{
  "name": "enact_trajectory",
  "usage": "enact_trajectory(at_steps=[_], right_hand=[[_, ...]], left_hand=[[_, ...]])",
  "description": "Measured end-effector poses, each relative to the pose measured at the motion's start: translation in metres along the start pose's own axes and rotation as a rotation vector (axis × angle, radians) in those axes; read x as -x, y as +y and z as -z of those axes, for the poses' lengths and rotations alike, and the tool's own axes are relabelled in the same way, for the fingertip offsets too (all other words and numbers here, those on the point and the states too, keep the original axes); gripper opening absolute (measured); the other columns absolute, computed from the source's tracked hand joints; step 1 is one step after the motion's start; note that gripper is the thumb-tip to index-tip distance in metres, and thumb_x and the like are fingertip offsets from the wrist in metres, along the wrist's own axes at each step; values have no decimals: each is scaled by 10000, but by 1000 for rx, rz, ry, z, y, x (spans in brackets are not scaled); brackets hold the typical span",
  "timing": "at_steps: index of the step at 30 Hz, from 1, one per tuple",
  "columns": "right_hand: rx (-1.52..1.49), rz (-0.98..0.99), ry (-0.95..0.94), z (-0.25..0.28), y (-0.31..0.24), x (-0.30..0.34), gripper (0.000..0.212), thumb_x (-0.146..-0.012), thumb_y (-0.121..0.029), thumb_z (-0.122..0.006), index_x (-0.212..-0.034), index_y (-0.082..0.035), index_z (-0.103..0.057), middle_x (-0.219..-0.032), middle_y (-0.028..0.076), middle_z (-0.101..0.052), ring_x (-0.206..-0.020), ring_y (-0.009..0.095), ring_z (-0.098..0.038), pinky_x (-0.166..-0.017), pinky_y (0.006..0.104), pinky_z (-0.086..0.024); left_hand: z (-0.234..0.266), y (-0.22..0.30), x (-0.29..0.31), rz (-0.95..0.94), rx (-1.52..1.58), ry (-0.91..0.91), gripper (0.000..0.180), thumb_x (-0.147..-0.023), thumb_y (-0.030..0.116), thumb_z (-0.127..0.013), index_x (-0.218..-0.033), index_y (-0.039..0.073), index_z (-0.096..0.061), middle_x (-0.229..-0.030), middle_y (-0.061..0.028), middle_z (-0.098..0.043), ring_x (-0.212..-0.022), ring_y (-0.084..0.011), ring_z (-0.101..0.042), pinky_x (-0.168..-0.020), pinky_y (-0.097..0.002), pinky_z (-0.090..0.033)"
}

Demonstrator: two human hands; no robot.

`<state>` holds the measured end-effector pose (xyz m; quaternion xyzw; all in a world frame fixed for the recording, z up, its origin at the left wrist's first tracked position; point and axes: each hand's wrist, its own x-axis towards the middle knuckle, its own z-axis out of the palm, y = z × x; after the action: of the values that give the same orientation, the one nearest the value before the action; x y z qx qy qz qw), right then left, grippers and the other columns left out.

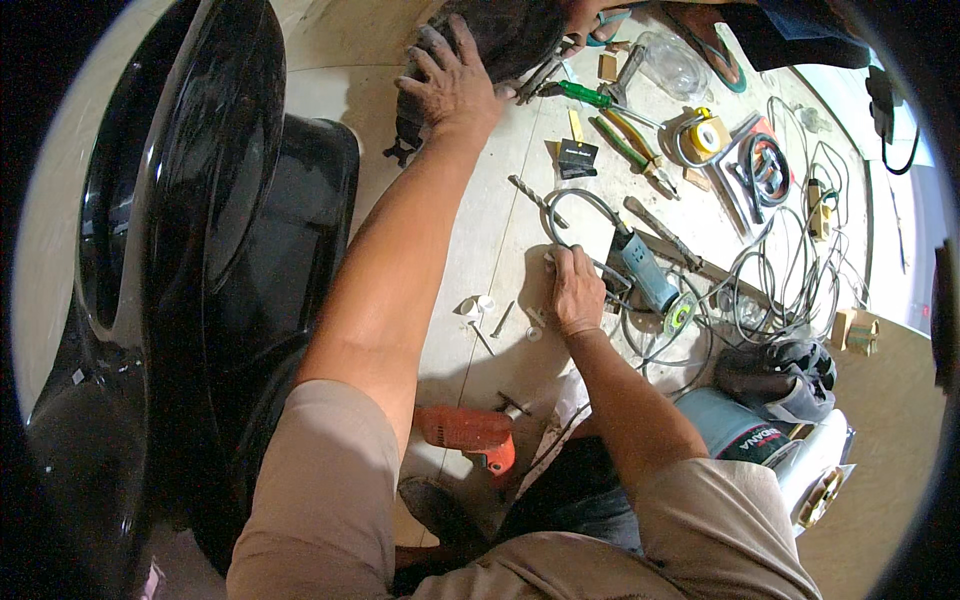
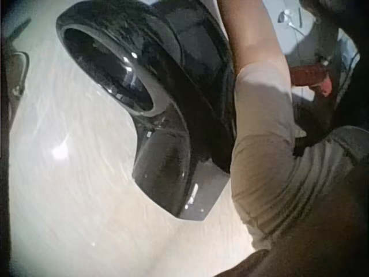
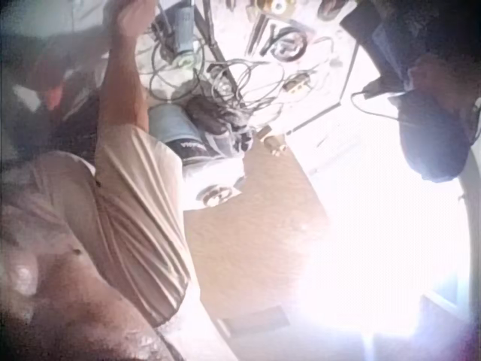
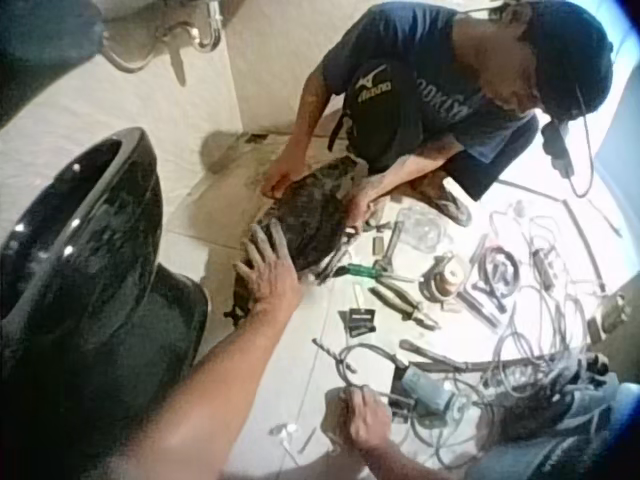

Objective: The person drills holes in the floor with a power drill, uses an angle grinder to cut a rectangular opening for a drain, and manipulates hardware by hand.

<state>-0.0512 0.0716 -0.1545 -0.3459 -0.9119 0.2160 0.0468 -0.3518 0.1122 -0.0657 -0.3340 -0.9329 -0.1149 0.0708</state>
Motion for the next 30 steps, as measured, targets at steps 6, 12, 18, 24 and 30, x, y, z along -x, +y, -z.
enact_trajectory(at_steps=[6,12,18,24,30], right_hand=[[21,31,20,-2,3,1,255,-914,-133,-481,-1150,-80,-563,-1015,150,-541,-995,351,-594,-800,437,-498],[46,47,18,-1,3,-1,265,-897,-128,-491,-1144,-65,-564,-1014,144,-537,-980,340,-591,-779,429,-509],[59,47,12,2,-2,-1,271,-891,-130,-506,-1149,-73,-562,-1003,135,-528,-965,323,-589,-758,422,-516],[36,49,19,0,0,-1,286,-893,-129,-495,-1166,-70,-556,-1007,139,-526,-965,334,-584,-761,433,-512],[33,67,19,-4,5,0,332,-874,-115,-489,-1195,-66,-558,-1003,140,-525,-963,342,-579,-756,438,-513]], left_hand=[[-19,-12,-19,7,67,102,1033,-871,367,-731,-1621,145,-55,-1619,-293,-155,-1466,-497,-215,-1075,-771,-172],[-46,-18,13,-324,139,128,663,-842,127,-663,-1472,108,-458,-1549,-173,-380,-1409,-386,-359,-1059,-672,-240],[-62,-2,7,-388,105,247,329,-829,119,-613,-1153,83,-657,-1313,-132,-537,-1251,-291,-463,-983,-541,-301],[-69,13,-1,-366,282,-84,155,-832,129,-649,-941,52,-728,-1042,-184,-665,-1023,-354,-613,-917,-481,-444],[-106,23,8,-148,324,-43,134,-841,156,-700,-874,27,-712,-937,-193,-678,-997,-364,-641,-893,-486,-498]])
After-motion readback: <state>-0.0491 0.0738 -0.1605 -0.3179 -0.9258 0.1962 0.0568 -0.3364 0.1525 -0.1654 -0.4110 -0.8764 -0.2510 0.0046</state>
